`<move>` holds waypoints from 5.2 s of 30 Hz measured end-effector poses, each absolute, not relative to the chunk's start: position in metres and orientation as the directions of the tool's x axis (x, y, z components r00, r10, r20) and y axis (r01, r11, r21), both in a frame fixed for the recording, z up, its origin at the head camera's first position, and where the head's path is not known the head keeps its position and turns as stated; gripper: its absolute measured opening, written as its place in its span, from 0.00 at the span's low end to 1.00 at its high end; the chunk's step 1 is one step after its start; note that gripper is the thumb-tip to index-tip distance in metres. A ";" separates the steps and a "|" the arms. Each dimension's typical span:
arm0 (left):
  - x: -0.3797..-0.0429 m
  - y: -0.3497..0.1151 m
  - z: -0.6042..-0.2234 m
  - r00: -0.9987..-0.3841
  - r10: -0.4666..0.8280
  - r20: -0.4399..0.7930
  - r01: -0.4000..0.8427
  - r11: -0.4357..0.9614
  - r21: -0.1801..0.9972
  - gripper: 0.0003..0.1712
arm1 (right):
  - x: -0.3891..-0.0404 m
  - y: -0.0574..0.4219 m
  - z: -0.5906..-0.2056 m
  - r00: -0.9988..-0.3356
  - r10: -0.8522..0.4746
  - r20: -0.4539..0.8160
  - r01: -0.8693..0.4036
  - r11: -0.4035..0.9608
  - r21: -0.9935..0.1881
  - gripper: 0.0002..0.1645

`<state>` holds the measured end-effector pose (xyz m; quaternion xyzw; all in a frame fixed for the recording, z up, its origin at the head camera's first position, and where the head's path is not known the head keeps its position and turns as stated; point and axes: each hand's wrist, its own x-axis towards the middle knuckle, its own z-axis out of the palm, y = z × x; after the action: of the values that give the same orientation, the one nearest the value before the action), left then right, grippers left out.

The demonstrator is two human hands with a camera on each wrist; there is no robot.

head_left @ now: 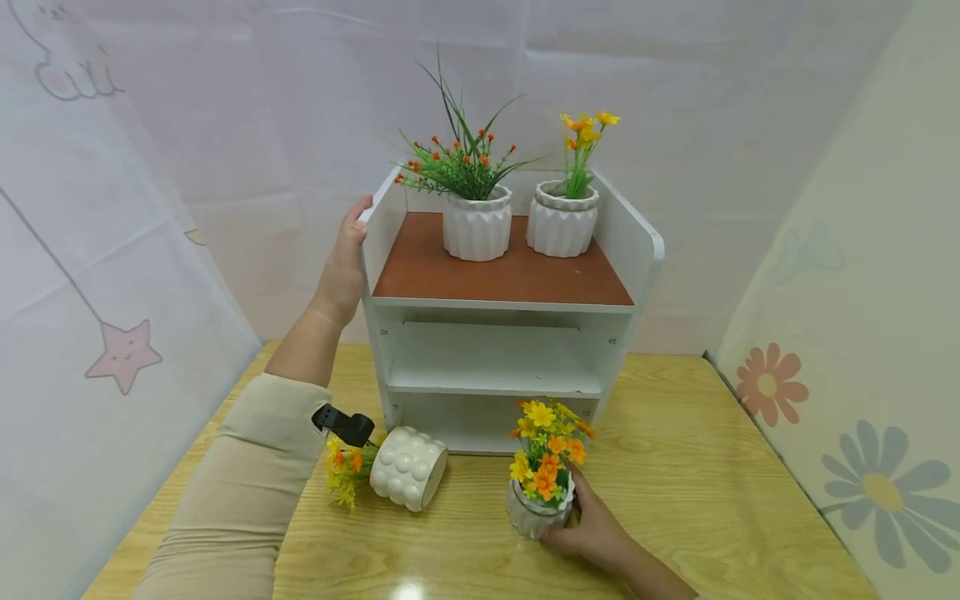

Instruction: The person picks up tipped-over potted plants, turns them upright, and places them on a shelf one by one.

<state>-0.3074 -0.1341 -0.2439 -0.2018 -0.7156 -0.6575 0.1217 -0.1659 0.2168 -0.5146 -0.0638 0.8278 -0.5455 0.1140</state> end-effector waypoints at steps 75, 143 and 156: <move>-0.307 -0.133 -0.242 -0.896 0.139 0.421 0.429 0.032 0.903 0.36 | -0.145 0.189 -0.400 -0.995 -0.102 0.014 -0.050 0.360 -0.932 0.67; -0.306 -0.136 -0.242 -0.896 0.147 0.420 0.434 0.088 0.896 0.36 | -0.210 0.185 -0.203 -0.973 -0.062 0.221 -0.229 0.333 -0.914 0.61; -0.308 -0.136 -0.243 -0.890 0.154 0.429 0.444 0.081 0.892 0.36 | -0.239 0.186 -0.205 -0.980 0.075 0.185 -0.149 0.337 -0.930 0.66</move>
<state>-0.3077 -0.1360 -0.2429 -0.2059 -0.7267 -0.6457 0.1124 -0.2395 0.1862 -0.2050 -0.0229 0.8118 -0.5753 -0.0976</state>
